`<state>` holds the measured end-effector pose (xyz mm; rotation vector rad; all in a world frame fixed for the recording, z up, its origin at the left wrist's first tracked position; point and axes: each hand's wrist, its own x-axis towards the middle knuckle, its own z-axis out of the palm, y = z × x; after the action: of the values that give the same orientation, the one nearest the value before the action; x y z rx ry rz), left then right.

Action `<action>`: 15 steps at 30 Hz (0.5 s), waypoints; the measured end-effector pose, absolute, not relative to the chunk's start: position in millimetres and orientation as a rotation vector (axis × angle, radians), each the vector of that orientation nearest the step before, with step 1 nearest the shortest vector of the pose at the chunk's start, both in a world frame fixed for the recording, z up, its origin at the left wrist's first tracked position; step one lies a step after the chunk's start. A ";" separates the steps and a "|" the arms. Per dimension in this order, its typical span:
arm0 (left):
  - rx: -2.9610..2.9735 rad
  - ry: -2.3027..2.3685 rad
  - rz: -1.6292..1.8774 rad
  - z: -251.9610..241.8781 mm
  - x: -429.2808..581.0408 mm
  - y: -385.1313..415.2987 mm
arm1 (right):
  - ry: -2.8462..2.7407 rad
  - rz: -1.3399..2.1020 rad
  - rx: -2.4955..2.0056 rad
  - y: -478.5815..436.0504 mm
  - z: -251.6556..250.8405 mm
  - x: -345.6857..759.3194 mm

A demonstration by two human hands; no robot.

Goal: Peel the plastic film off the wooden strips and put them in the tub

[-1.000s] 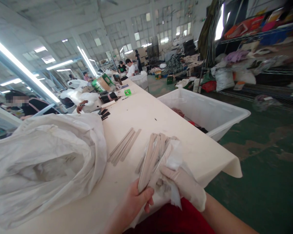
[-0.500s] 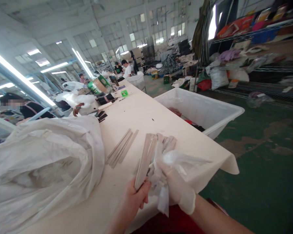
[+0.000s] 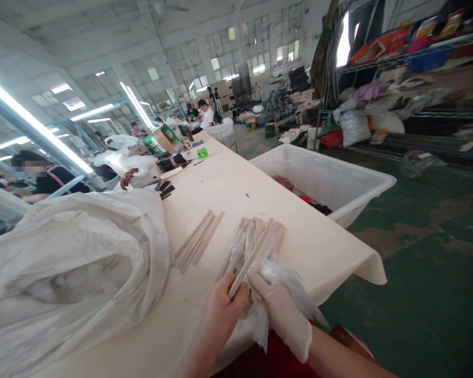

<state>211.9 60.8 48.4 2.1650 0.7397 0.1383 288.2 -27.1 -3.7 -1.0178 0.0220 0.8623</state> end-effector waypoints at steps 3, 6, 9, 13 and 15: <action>2.282 0.818 0.217 39.8 216.4 94.0 | 0.024 0.890 -0.922 -30.4 -0.6 302.8; 2.439 0.983 0.276 19.6 226.1 133.8 | 0.048 0.935 -0.693 -32.8 -0.1 325.8; 2.447 1.043 0.220 -4.7 236.2 158.6 | 0.075 1.059 -0.485 -34.7 -0.4 341.8; 2.428 1.049 0.221 -13.2 237.4 162.7 | 0.118 1.084 -0.553 -42.7 8.7 347.1; 2.430 1.077 0.286 -2.8 233.0 155.7 | 0.103 1.053 -0.595 -44.9 12.8 345.7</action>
<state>233.0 155.7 -2.8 2.4304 1.0775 0.2861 345.7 -44.9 12.8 -0.5953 0.1031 1.0528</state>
